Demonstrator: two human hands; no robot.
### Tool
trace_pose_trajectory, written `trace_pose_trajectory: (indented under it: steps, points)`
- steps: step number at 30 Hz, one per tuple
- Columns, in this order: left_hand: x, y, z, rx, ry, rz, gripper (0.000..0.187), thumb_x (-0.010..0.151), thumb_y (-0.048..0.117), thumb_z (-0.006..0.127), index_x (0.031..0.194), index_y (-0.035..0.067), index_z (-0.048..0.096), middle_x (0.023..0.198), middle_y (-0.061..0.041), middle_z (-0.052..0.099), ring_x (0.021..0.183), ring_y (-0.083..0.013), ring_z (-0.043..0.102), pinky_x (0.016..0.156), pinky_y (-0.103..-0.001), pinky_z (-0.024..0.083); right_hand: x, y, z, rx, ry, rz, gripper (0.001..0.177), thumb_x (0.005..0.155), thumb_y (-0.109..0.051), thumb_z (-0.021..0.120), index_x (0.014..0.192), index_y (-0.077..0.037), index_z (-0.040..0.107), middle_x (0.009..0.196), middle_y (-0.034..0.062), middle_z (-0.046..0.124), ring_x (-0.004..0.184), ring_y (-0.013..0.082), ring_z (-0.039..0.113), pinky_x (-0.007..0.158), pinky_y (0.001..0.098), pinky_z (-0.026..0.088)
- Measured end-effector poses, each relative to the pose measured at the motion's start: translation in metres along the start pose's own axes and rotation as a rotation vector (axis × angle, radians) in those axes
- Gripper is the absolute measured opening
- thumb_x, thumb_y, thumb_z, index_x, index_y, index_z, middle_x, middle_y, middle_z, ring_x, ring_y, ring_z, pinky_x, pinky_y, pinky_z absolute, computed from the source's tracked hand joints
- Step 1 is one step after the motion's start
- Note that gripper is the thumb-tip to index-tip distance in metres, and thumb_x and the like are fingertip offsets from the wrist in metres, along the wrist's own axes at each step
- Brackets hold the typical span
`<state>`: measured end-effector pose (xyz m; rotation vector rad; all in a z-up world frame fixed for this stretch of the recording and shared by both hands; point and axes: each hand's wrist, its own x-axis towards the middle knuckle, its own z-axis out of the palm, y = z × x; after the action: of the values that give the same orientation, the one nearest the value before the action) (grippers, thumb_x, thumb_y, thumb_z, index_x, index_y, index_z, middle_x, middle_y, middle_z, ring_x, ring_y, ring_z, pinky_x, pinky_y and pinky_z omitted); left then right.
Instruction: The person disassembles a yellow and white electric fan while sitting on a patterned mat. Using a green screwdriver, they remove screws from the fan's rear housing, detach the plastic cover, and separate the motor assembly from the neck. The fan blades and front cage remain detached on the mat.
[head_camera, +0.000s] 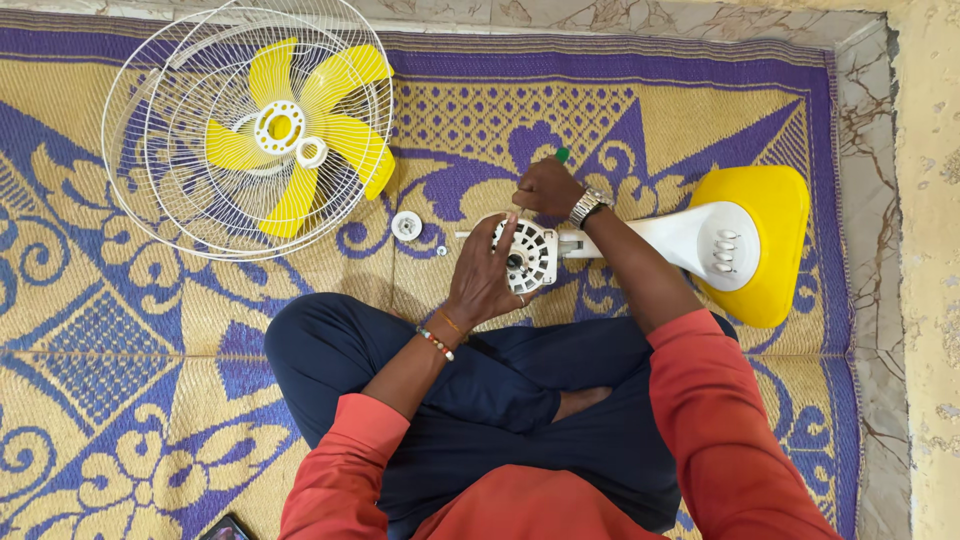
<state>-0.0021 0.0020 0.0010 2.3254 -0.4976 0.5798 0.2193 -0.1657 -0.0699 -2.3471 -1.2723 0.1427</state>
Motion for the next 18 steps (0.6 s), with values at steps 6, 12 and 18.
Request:
trace_pose_trajectory:
  steps: [6,12,18]
  points:
    - [-0.011,0.010,0.004,0.010,0.101,-0.123,0.137,0.059,0.040,0.098,0.161,0.008,0.011,0.141,-0.031,0.039,0.131,-0.0507,0.044,0.110,-0.061,0.041,0.017,-0.007,-0.004,0.233,-0.247,-0.008,0.046,0.085,-0.023,0.063,0.046,-0.004,0.048,0.041,0.0069,0.038,0.036,0.0184,0.030,0.043,0.0399,0.029]
    - [-0.018,0.005,0.015,-0.073,0.107,-0.170,0.137,0.061,0.037,0.097,0.164,0.010,0.011,0.144,-0.030,0.039,0.132,-0.0494,0.044,0.110,-0.058,0.044,0.016,-0.013,-0.001,0.326,-0.355,0.101,0.045,0.082,-0.026,0.065,0.048,-0.001,0.047,0.041,0.0061,0.038,0.038,0.0125,0.029,0.041,0.0368,0.028]
    - [-0.022,0.002,0.020,-0.094,0.109,-0.180,0.139,0.060,0.038,0.098,0.164,0.009,0.010,0.145,-0.028,0.038,0.132,-0.0482,0.045,0.110,-0.057,0.045,0.012,-0.015,0.006,0.408,-0.413,0.285,0.046,0.082,-0.029,0.066,0.046,-0.001,0.053,0.043,0.0079,0.041,0.041,0.0151,0.027,0.043,0.0392,0.023]
